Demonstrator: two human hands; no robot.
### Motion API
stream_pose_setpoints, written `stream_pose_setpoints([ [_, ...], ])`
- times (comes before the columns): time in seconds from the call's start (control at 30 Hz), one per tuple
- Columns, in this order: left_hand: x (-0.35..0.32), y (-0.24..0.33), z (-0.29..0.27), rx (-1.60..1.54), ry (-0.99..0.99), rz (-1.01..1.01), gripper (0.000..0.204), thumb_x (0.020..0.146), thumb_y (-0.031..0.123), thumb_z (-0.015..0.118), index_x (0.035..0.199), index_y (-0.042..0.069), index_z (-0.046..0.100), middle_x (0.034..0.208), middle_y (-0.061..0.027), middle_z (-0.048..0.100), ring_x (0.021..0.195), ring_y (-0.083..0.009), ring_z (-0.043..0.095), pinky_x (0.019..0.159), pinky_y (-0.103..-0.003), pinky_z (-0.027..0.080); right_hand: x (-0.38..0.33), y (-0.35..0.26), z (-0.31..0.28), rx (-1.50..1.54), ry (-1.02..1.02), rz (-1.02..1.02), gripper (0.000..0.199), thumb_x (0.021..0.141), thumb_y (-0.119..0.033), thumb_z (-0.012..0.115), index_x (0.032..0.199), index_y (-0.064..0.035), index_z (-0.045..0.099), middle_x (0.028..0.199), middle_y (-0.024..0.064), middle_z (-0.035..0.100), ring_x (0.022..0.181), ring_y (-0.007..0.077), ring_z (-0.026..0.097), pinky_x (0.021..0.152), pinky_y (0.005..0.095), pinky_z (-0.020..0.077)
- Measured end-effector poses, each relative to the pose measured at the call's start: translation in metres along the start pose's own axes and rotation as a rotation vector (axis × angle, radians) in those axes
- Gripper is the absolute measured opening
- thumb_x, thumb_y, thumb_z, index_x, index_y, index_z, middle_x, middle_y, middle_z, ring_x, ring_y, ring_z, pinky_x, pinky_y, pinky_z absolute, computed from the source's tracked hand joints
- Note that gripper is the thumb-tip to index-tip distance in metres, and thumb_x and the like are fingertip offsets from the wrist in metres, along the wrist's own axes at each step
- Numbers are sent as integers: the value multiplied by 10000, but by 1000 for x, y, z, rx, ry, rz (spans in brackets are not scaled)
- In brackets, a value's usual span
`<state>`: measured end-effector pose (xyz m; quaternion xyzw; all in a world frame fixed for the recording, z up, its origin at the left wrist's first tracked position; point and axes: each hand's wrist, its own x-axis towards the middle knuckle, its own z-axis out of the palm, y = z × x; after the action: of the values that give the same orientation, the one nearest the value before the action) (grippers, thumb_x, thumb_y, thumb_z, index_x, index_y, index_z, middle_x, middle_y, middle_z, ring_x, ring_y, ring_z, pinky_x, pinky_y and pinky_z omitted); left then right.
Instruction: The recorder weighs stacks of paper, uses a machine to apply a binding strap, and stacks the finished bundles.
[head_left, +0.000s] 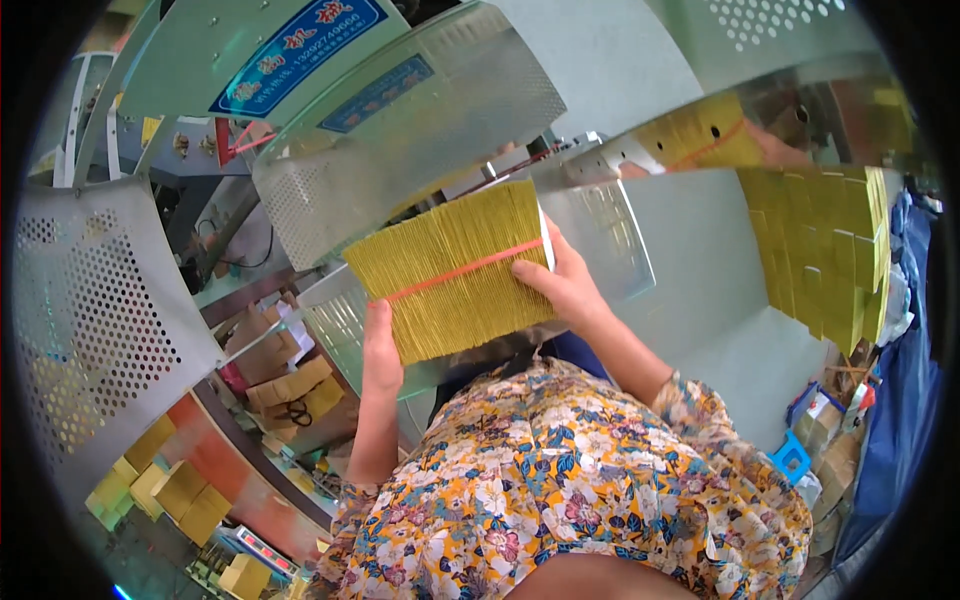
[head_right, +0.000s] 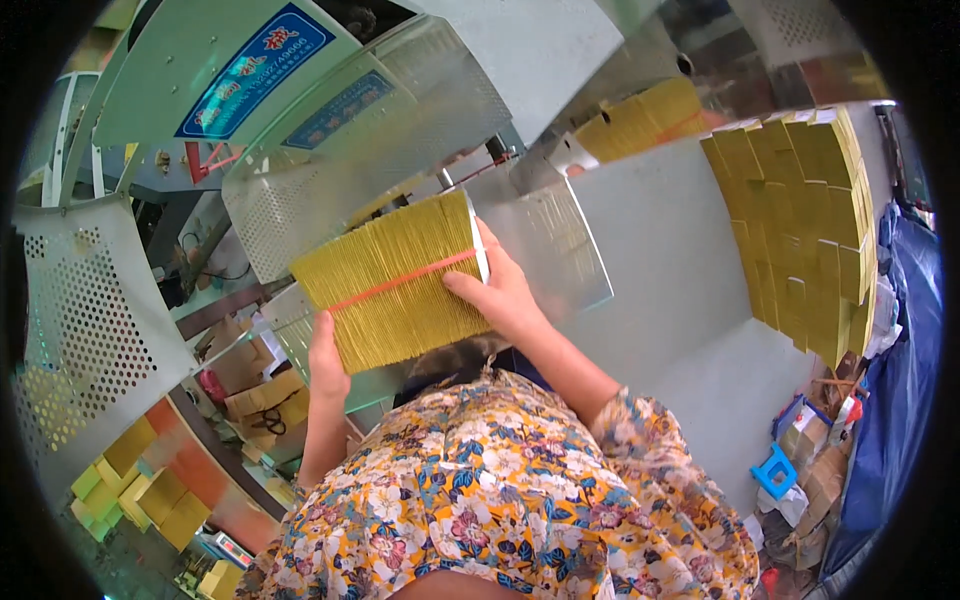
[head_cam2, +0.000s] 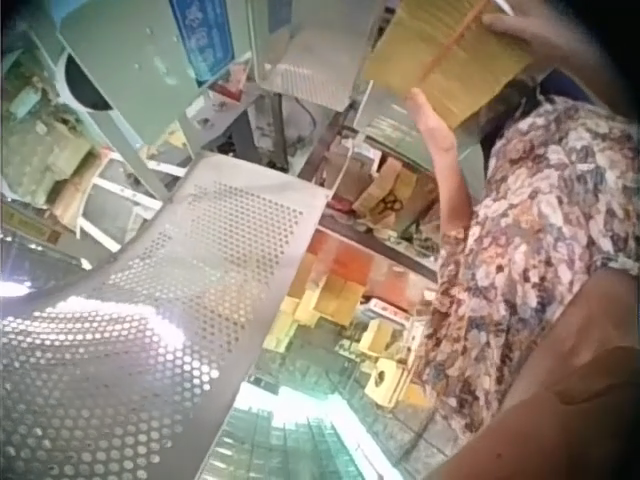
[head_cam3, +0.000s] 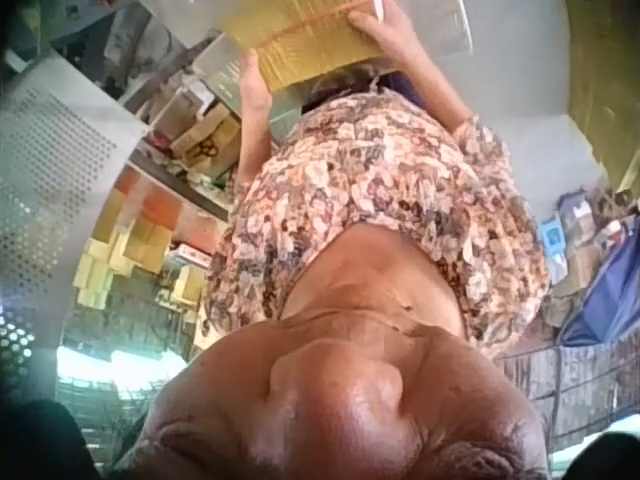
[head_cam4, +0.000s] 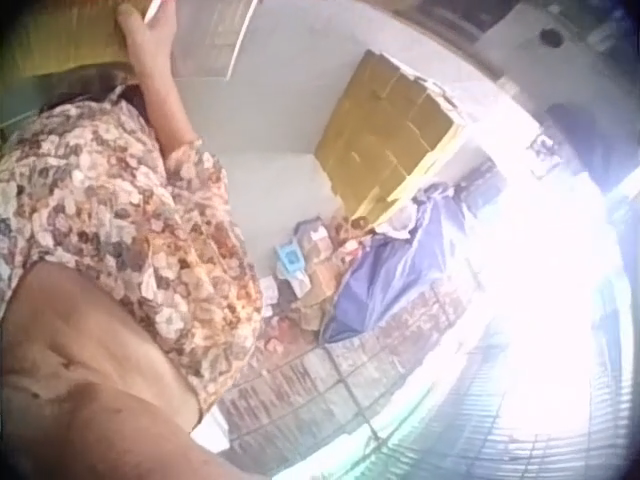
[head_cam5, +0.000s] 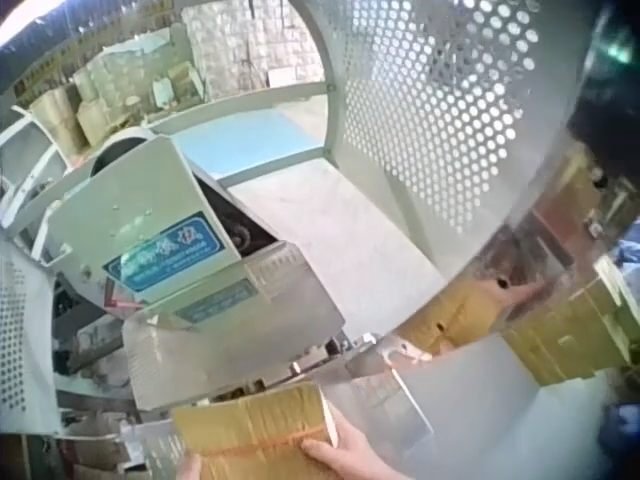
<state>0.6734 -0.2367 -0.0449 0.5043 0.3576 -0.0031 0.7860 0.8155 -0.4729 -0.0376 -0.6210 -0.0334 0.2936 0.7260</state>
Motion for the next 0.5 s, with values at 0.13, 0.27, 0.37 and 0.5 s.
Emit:
stream_pose_setpoints([
  [0.13,-4,-6,-4,-66,-90,-20,476,1028,319,378,1367,-11,430,1346,-125,516,1203,-225,522,1020,-358,413,-7,-15,-13,50,-148,45,595,935,-223,561,1429,31,347,1389,104,466,1249,175,445,1044,314,355],
  [0.27,-7,-13,-2,-338,-28,-80,442,1023,320,394,1318,4,488,1277,-123,572,1154,-228,563,983,-365,445,-9,-9,-32,-262,-197,52,560,979,-307,501,1409,32,381,1325,156,544,1218,215,523,1018,329,395],
  [0.37,-9,-31,3,-388,98,57,414,1018,324,408,1251,11,546,1203,-113,620,1098,-226,600,949,-368,472,-17,6,-31,-670,-53,-116,535,983,-364,479,1343,31,459,1204,221,607,1106,295,607,935,371,464],
  [0.5,-8,-45,10,-351,169,178,411,1012,338,430,1193,2,584,1150,-95,640,1033,-207,626,904,-341,494,-35,-2,-35,-845,59,-194,414,962,-338,513,1144,25,594,1047,210,652,931,368,635,807,429,510],
])
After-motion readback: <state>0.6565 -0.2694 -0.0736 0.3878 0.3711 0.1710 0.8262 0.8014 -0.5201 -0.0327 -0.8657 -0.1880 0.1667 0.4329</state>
